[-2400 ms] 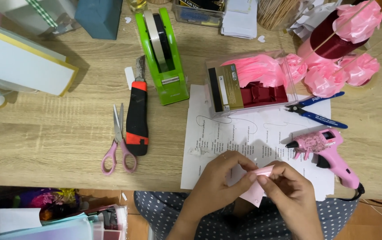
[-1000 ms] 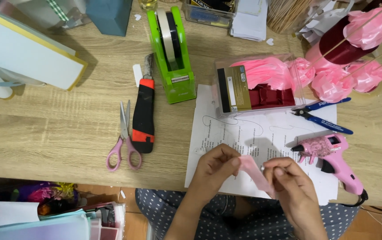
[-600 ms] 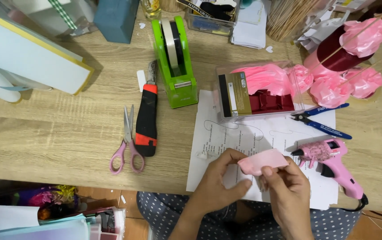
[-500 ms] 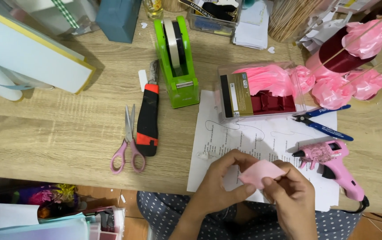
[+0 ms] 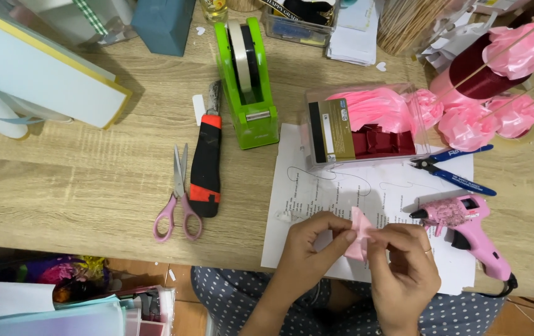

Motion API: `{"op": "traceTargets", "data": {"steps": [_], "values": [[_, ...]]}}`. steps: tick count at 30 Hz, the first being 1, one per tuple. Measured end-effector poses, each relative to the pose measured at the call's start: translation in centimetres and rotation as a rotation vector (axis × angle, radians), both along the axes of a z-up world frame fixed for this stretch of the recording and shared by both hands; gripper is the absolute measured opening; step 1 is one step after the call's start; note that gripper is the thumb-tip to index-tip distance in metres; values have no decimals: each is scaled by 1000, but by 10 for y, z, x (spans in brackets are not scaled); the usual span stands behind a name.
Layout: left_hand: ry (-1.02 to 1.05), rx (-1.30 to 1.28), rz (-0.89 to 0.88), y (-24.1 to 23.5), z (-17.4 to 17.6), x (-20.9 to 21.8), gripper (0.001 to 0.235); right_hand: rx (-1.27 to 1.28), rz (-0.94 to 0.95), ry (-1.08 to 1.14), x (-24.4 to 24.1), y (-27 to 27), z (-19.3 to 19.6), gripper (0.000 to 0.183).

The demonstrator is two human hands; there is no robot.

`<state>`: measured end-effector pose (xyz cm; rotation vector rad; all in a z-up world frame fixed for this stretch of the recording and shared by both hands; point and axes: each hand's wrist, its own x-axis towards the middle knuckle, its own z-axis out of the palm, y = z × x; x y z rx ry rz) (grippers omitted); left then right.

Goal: The person assembles a pink paper flower by rolling a pre-cut strip around a wooden stick and securing it with a hot glue gun. They then place the finished flower into a container and begin folding another pink paper petal, applying glue to its edges.

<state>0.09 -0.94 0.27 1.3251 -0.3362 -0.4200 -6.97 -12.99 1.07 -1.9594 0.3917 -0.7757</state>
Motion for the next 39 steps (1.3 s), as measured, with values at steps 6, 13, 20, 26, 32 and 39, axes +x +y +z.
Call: {"op": "traceTargets", "data": {"steps": [6, 13, 20, 26, 32, 39], "values": [[-46, -34, -1, 2, 6, 1, 5, -148, -36, 32, 1, 0, -5, 13], [-77, 27, 15, 0, 6, 0, 9, 238, 121, 135, -2, -11, 2, 18], [-123, 74, -10, 1, 10, -1, 12, 383, 135, 136, 1, -18, -2, 6], [-49, 22, -30, 2, 9, 0, 12, 61, 178, 79, 0, -16, 3, 6], [5, 13, -72, 5, 3, 2, 18, -75, 151, 46, 1, -13, -2, 12], [-95, 54, -24, 2, 12, 1, 11, -208, 190, 26, 4, -14, 9, 19]]}}
